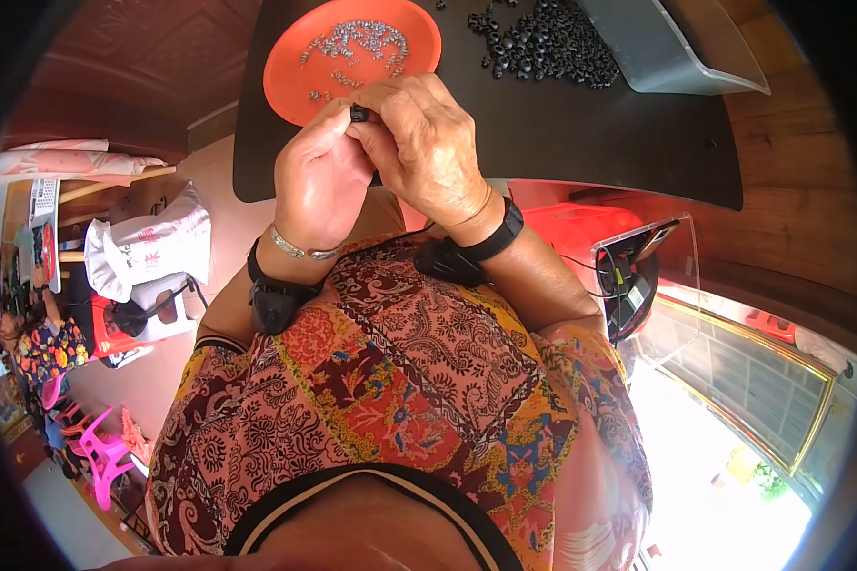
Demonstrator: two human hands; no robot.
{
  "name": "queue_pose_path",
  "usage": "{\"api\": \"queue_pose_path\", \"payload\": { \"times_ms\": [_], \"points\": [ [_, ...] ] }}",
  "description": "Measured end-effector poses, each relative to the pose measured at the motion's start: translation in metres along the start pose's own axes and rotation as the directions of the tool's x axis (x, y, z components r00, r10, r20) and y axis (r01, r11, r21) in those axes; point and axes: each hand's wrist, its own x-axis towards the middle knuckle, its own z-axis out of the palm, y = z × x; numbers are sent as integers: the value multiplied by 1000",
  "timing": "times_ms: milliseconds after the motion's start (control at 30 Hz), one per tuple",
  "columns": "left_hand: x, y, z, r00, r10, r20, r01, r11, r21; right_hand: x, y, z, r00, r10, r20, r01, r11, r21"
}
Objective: Assembling small hardware components by manually inserting silver metal pins into black plastic housings.
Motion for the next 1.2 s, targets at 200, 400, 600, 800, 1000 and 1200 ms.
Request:
{"api": "queue_pose_path", "payload": {
  "times_ms": [200, 400, 600, 800, 1000, 1200],
  "points": [
    [-2, 3, 2, 998, -26, -57, 27, 999, 17, -3, -3, 4, 999, -34, -10, 33, 999, -34],
    [-4, 4, 7, 995, -58, -77, 58, 998, -3, -6, -8, 2, 999, 33, -36, -33, 999, 0],
    [0, 7, -3, 990, -66, 127, 66, 998, -2, -3, -3, -9, 971, 239, 31, -234, 903, 360],
    [-2, 8, 3, 982, -132, 134, 132, 991, 9, -6, -3, -10, 926, 358, 120, -368, 784, 499],
    [1, 7, -12, 971, -151, 184, 151, 988, 17, 0, -6, -23, 731, 532, 428, -580, 152, 801],
    [0, 13, -13, 961, -134, 240, 132, 991, 25, -1, -3, -20, 741, 557, 374, -553, 192, 811]
  ]
}}
